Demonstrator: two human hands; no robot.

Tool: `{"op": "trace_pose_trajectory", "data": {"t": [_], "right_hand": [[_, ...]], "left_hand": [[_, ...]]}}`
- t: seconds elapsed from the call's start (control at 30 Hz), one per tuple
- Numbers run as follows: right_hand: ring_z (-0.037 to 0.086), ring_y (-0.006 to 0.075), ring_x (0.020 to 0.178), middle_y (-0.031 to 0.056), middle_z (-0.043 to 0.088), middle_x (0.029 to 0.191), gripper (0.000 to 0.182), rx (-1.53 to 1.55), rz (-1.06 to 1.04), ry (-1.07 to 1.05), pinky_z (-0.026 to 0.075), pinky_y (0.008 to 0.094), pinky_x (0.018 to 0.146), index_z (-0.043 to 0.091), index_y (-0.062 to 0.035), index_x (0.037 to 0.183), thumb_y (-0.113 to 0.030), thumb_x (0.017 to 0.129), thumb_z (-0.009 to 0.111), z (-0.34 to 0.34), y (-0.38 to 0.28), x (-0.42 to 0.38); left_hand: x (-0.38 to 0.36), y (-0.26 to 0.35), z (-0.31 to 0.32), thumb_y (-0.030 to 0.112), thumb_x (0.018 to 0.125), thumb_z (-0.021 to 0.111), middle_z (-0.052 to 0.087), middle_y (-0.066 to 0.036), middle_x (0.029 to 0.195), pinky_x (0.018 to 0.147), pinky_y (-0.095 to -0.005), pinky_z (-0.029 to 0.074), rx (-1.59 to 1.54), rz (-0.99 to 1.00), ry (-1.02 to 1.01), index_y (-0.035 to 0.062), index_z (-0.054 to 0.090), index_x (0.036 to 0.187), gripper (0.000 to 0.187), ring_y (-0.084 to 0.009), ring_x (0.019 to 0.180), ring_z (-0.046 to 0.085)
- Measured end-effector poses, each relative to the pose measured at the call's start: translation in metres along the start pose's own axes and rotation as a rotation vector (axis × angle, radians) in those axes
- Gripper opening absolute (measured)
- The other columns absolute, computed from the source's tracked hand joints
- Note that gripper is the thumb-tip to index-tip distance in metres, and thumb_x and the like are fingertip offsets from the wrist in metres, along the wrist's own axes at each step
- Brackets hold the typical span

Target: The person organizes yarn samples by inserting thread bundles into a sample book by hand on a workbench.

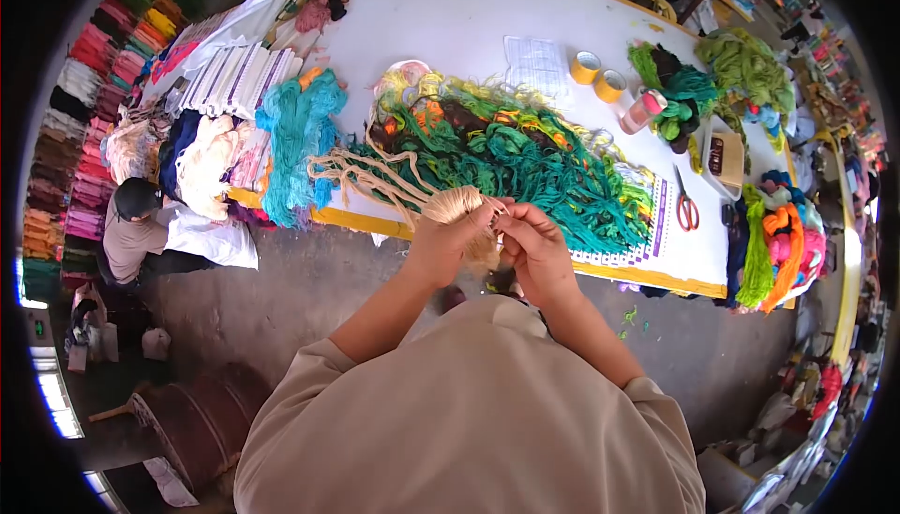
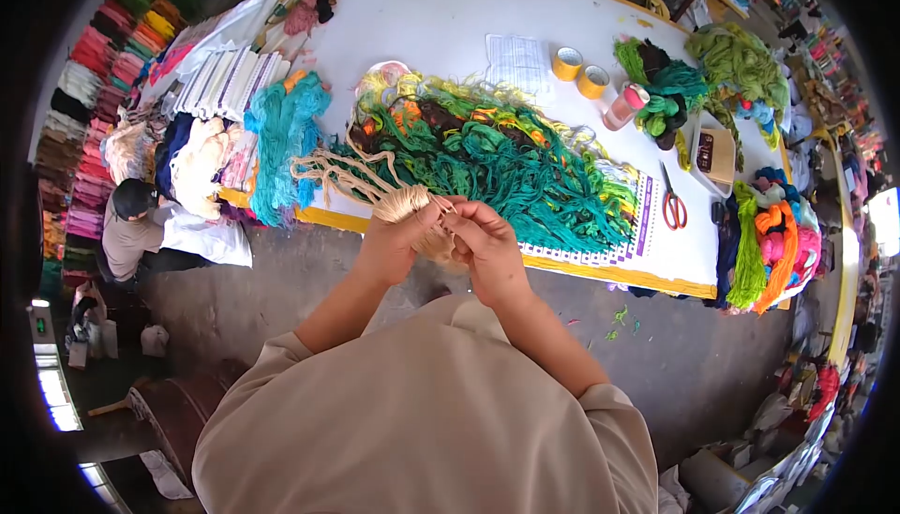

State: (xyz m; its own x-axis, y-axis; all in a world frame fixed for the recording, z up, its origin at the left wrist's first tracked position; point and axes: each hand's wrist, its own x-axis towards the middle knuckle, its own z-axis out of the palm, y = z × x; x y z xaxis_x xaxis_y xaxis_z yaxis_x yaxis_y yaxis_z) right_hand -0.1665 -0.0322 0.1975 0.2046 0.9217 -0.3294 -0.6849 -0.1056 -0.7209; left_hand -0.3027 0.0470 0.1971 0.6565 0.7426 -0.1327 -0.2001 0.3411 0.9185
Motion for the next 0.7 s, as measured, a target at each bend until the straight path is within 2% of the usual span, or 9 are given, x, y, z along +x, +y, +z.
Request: {"op": "trace_pose_trajectory", "data": {"t": [0.07, 0.2, 0.37, 0.53, 0.7], "right_hand": [[0.042, 0.0021, 0.058, -0.0067, 0.058, 0.076, 0.005, 0.063, 0.006, 0.007, 0.034, 0.0205, 0.052, 0.066, -0.0085, 0.094, -0.012, 0.09, 0.065, 0.0026, -0.0012, -0.0042], [0.042, 0.0023, 0.058, -0.0062, 0.058, 0.077, 0.006, 0.07, -0.006, 0.027, 0.035, 0.0211, 0.052, 0.064, -0.0084, 0.093, -0.013, 0.09, 0.065, 0.0028, 0.0007, -0.0066], [0.043, 0.0025, 0.058, -0.005, 0.059, 0.08, 0.006, 0.106, -0.01, 0.012, 0.036, 0.021, 0.051, 0.063, -0.0085, 0.091, -0.015, 0.09, 0.064, -0.0003, 0.0005, -0.0087], [0.048, 0.0019, 0.064, -0.0019, 0.063, 0.09, 0.009, -0.256, -0.104, -0.022, 0.04, 0.0192, 0.051, 0.063, -0.0073, 0.093, -0.016, 0.095, 0.062, 0.0016, -0.0005, -0.0113], [0.047, 0.0014, 0.063, -0.0021, 0.062, 0.089, 0.009, -0.32, -0.152, -0.034, 0.039, 0.0187, 0.051, 0.062, -0.007, 0.094, -0.016, 0.096, 0.061, 0.0031, -0.0029, -0.0106]], "left_hand": [[-0.0007, 0.0035, 0.0015, 0.019, 0.097, 0.058, 0.068, -0.011, 0.104, 0.085, -0.0312, 0.05, -0.113, 0.012, -0.037, -0.0026, 0.065, 0.1, 0.023, -0.0151, 0.095, 0.061], [-0.0009, -0.0008, 0.004, 0.018, 0.098, 0.057, 0.067, -0.012, 0.102, 0.084, -0.0319, 0.051, -0.169, 0.051, -0.027, -0.0034, 0.063, 0.096, 0.023, -0.0169, 0.094, 0.062], [-0.0024, 0.0004, 0.0036, 0.02, 0.099, 0.055, 0.066, -0.013, 0.106, 0.083, -0.0332, 0.052, -0.178, 0.032, -0.032, -0.0051, 0.061, 0.103, 0.026, -0.018, 0.095, 0.062], [-0.0051, 0.0022, 0.0025, 0.022, 0.099, 0.055, 0.066, -0.013, 0.11, 0.083, -0.0331, 0.052, -0.193, -0.007, -0.055, -0.0045, 0.061, 0.108, 0.028, -0.0174, 0.095, 0.062], [-0.0057, 0.0017, 0.0042, 0.02, 0.098, 0.057, 0.066, -0.011, 0.111, 0.084, -0.0313, 0.051, -0.131, 0.012, -0.048, -0.0031, 0.061, 0.112, 0.027, -0.0144, 0.095, 0.061]]}}
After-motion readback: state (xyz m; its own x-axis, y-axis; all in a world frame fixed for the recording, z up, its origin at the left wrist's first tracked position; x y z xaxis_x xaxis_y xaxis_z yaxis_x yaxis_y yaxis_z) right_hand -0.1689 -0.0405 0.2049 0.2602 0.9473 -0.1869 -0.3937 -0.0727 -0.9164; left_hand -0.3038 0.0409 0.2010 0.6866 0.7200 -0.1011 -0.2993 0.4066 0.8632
